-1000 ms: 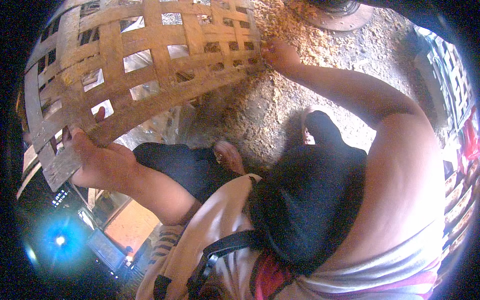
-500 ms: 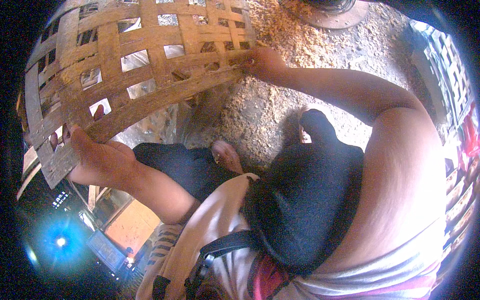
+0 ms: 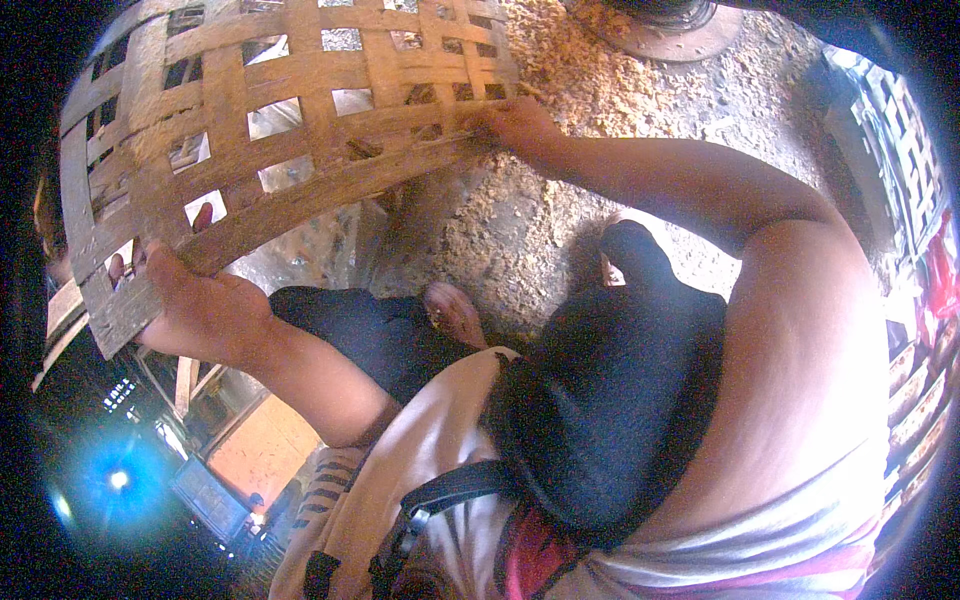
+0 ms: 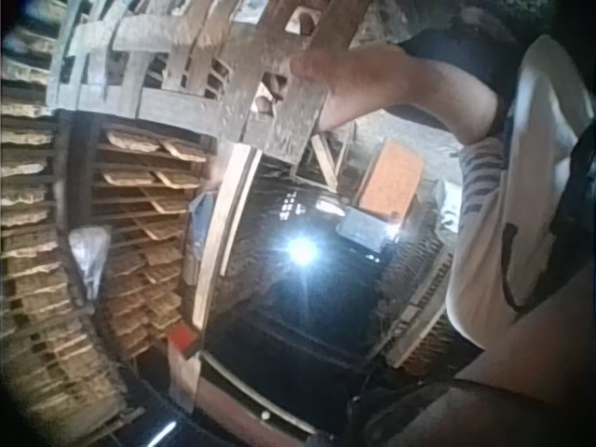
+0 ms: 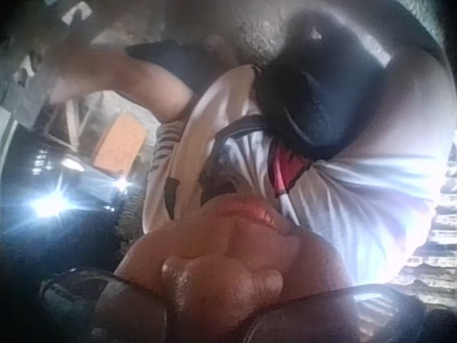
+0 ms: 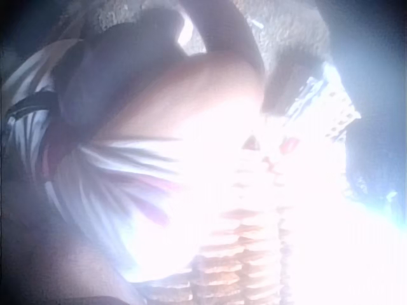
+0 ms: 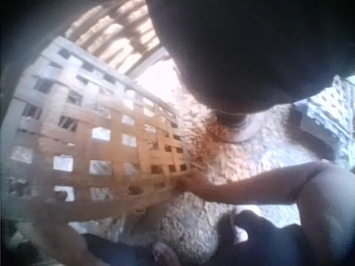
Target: The person assembles a wooden lattice tray by hand, fitting slats into place and adjusting the frame. They then place a plastic sheet over the tray and handle additional trays and plastic bags nearby.
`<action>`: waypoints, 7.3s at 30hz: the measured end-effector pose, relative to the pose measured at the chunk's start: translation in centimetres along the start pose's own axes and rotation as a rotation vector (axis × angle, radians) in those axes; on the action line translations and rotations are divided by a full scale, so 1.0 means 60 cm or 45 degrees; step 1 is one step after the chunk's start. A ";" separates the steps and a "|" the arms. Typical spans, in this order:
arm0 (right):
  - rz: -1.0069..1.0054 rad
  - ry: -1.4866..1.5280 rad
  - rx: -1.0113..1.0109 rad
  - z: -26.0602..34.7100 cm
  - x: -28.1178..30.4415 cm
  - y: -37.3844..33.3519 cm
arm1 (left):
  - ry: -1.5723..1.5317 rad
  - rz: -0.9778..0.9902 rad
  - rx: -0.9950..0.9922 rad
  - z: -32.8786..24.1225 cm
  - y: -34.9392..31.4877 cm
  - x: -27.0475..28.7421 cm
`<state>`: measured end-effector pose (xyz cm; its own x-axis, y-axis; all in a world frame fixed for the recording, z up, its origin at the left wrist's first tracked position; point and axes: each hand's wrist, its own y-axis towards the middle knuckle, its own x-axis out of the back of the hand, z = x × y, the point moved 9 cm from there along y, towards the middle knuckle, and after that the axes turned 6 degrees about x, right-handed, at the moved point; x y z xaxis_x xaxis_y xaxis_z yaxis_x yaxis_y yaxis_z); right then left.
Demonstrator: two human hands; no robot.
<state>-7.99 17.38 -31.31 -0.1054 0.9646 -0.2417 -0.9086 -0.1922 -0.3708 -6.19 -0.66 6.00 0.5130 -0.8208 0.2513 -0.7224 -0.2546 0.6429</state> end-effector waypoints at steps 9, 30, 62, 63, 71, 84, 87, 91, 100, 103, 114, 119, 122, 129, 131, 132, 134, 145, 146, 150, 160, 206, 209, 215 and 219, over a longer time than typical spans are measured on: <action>0.388 0.074 -0.023 -0.011 -0.043 0.016 | 0.020 -0.068 0.076 0.016 -0.002 0.024; -0.112 -1.275 -0.008 -0.024 0.133 0.045 | -0.092 -0.014 0.052 0.016 0.003 0.016; 0.233 -0.163 0.240 0.096 -0.076 -0.004 | -0.051 -0.050 0.095 0.033 0.011 0.024; 0.178 -0.162 0.317 0.113 -0.078 -0.019 | -0.056 -0.045 0.096 0.034 0.011 0.025; -0.095 -1.080 0.150 0.012 0.063 -0.009 | -0.064 -0.047 0.100 0.028 0.007 0.017; 0.504 -0.299 0.162 0.114 -0.095 0.000 | -0.083 -0.029 -0.071 0.052 0.010 0.035; 0.499 -0.394 0.124 0.107 -0.075 0.003 | 0.039 0.018 -0.218 0.035 0.011 0.028; 0.477 -0.353 0.153 0.081 -0.076 0.016 | 0.058 0.098 -0.373 0.023 -0.005 0.029; 0.049 -0.946 0.825 0.107 -0.044 0.000 | 0.054 0.395 -0.408 0.016 0.005 0.021; -0.159 -1.115 0.716 0.107 0.010 0.017 | -0.232 -0.072 -0.075 0.056 -0.003 0.029; 0.006 -0.917 1.235 0.248 -0.057 -0.038 | -0.169 -0.142 0.186 0.057 0.000 0.032; 0.357 -0.518 1.287 0.306 -0.150 -0.087 | -0.134 -0.165 0.195 0.051 -0.001 0.031; 0.449 -0.544 1.354 0.318 -0.169 -0.095 | -0.115 -0.195 0.146 0.044 -0.004 0.029; 0.432 -0.570 1.313 0.301 -0.149 -0.097 | -0.066 -0.235 0.079 0.036 -0.006 0.029; 0.322 -0.644 1.444 0.294 -0.139 -0.093 | -0.073 -0.232 0.094 0.033 -0.006 0.028; 0.268 -0.680 1.510 0.295 -0.133 -0.092 | -0.068 -0.235 0.095 0.033 -0.007 0.028; 0.183 -1.010 1.512 0.287 -0.125 -0.083 | -0.050 -0.241 0.112 0.035 -0.007 0.030; 0.362 -0.212 0.214 0.238 -0.143 -0.054 | -0.092 -0.238 0.099 0.020 -0.012 0.018; 0.386 -0.096 0.209 0.238 -0.148 -0.058 | -0.093 -0.237 0.103 0.020 -0.012 0.018; 0.460 -0.230 0.146 0.230 -0.142 -0.047 | -0.138 -0.245 0.124 0.015 -0.017 0.014; 0.414 -0.367 0.488 0.244 -0.126 -0.057 | -0.111 -0.173 0.201 0.011 -0.019 0.003; 0.787 -0.882 1.464 0.369 -0.156 -0.094 | -0.072 -0.108 0.061 -0.018 -0.026 -0.013; 0.890 -0.693 1.094 0.372 -0.155 -0.087 | -0.061 -0.103 0.069 -0.016 -0.026 -0.016; 0.891 -1.271 1.195 0.392 -0.168 -0.111 | -0.070 -0.081 0.030 -0.021 -0.025 -0.019; 0.882 -1.434 1.418 0.385 -0.167 -0.121 | -0.108 -0.042 0.103 -0.032 -0.028 -0.032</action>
<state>-9.68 13.29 -5.47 -0.3329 0.4990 0.8001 -0.3456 -0.8540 0.3888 -5.04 2.32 5.81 0.4987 -0.8506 0.1669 -0.7427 -0.3200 0.5883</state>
